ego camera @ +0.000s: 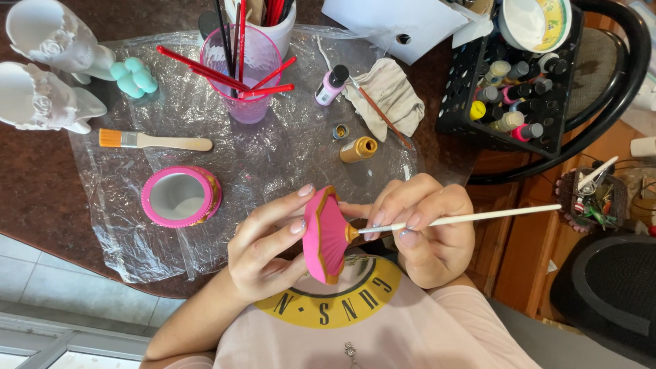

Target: Paint the central knob of a pink lid with gold paint using a fine brush

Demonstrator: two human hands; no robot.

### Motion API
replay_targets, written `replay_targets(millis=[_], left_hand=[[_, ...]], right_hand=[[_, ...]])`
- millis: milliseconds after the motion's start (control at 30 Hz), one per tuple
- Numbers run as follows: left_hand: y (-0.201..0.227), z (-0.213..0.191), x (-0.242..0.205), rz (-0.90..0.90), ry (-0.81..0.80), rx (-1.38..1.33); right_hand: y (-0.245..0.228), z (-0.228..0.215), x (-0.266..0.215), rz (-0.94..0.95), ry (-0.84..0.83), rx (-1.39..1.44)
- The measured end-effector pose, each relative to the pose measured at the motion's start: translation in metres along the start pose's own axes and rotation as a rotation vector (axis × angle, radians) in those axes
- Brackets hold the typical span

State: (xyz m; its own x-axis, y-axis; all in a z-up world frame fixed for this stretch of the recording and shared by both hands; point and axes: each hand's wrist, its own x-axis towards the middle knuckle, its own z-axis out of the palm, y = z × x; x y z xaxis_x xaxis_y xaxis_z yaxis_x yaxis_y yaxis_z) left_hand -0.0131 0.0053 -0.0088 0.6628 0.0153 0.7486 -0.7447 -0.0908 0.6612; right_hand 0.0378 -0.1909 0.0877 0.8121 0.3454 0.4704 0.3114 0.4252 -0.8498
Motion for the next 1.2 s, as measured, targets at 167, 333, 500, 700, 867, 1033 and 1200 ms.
replay_targets(millis=[167, 333, 500, 700, 867, 1033, 1200], left_hand=[[0.0, -0.001, 0.0, -0.006, -0.004, -0.011], [0.0, 0.0, 0.0, -0.012, -0.001, -0.007], [0.0, 0.0, -0.001, -0.012, 0.011, -0.002], [0.0, 0.0, 0.0, -0.006, 0.013, -0.004], [0.001, 0.0, 0.0, -0.013, 0.003, -0.001], [0.0, 0.0, -0.001, -0.004, 0.015, 0.004], [0.003, -0.005, -0.002, -0.06, -0.026, 0.001]], right_hand=[[0.0, -0.001, 0.001, 0.014, -0.021, -0.005], [0.001, -0.005, 0.001, 0.008, -0.038, -0.029], [0.001, -0.005, 0.0, 0.01, -0.054, -0.056], [0.005, -0.006, 0.0, -0.031, -0.048, -0.043], [-0.001, -0.003, 0.002, 0.009, -0.056, -0.076], [0.002, -0.006, 0.0, 0.016, -0.058, -0.066], [0.006, -0.013, 0.0, -0.156, 0.108, -0.007]])
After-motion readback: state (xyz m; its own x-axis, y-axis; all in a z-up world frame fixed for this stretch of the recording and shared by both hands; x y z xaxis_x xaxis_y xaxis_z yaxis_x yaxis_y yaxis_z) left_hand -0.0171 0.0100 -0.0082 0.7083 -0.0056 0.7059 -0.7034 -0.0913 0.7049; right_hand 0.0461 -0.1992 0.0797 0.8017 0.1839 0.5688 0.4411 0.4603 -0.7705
